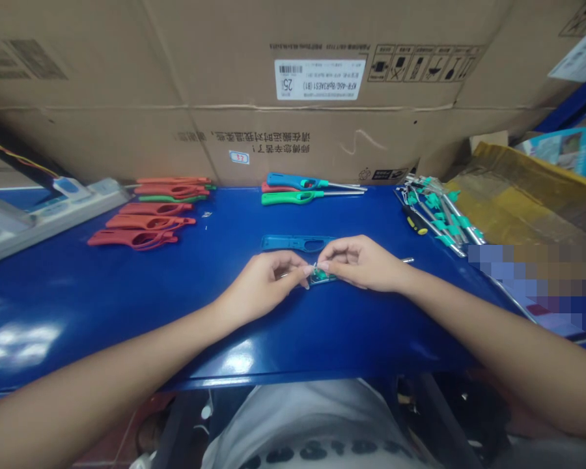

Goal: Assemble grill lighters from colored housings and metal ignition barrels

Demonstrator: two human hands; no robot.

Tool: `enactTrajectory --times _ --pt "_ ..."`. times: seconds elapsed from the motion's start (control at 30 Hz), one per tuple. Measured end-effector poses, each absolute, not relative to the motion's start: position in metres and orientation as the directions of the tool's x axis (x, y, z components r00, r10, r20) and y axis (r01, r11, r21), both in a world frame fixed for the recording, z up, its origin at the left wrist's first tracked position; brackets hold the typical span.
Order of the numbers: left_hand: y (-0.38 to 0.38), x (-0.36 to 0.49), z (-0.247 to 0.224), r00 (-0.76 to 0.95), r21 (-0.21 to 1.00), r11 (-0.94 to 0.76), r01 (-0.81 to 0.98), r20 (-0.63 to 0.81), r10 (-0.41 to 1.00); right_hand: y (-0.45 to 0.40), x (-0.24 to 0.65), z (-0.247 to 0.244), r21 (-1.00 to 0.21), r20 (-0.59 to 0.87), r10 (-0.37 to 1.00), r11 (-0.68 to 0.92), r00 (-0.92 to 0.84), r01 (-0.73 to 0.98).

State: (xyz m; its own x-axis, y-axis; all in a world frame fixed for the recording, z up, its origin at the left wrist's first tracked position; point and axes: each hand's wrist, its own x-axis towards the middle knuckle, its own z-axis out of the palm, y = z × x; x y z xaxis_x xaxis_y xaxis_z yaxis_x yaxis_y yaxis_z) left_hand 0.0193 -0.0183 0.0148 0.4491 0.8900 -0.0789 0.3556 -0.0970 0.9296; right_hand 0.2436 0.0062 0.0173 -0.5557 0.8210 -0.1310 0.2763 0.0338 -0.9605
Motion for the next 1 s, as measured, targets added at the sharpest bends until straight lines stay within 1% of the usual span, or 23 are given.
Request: enactTrajectory --times 0.13,0.23,0.73,0.87,1.0 --pt "-0.02 0.0219 0.0122 0.415 0.936 -0.104 0.337 -0.048 0.908 0.0034 0.242 0.015 -0.965 -0.131 0.839 0.013 -0.528 0.261" --pt "-0.0203 0.0225 0.0098 0.418 0.94 -0.123 0.319 -0.023 0.908 0.0021 0.2412 0.0142 -0.966 -0.113 0.85 0.027 -0.515 0.257" --pt "-0.021 0.0268 0.0098 0.401 0.943 -0.123 0.308 -0.011 0.916 -0.0017 0.2342 0.0122 -0.968 -0.059 0.873 0.069 -0.483 0.242" --pt "-0.0182 0.0244 0.0119 0.416 0.948 -0.085 0.306 -0.052 0.908 -0.0004 0.235 0.0138 -0.972 -0.064 0.871 0.056 -0.487 0.226" --pt "-0.0168 0.0218 0.0152 0.422 0.953 -0.049 0.3 -0.087 0.903 0.0022 0.2373 0.0167 -0.962 -0.114 0.857 0.03 -0.502 0.27"
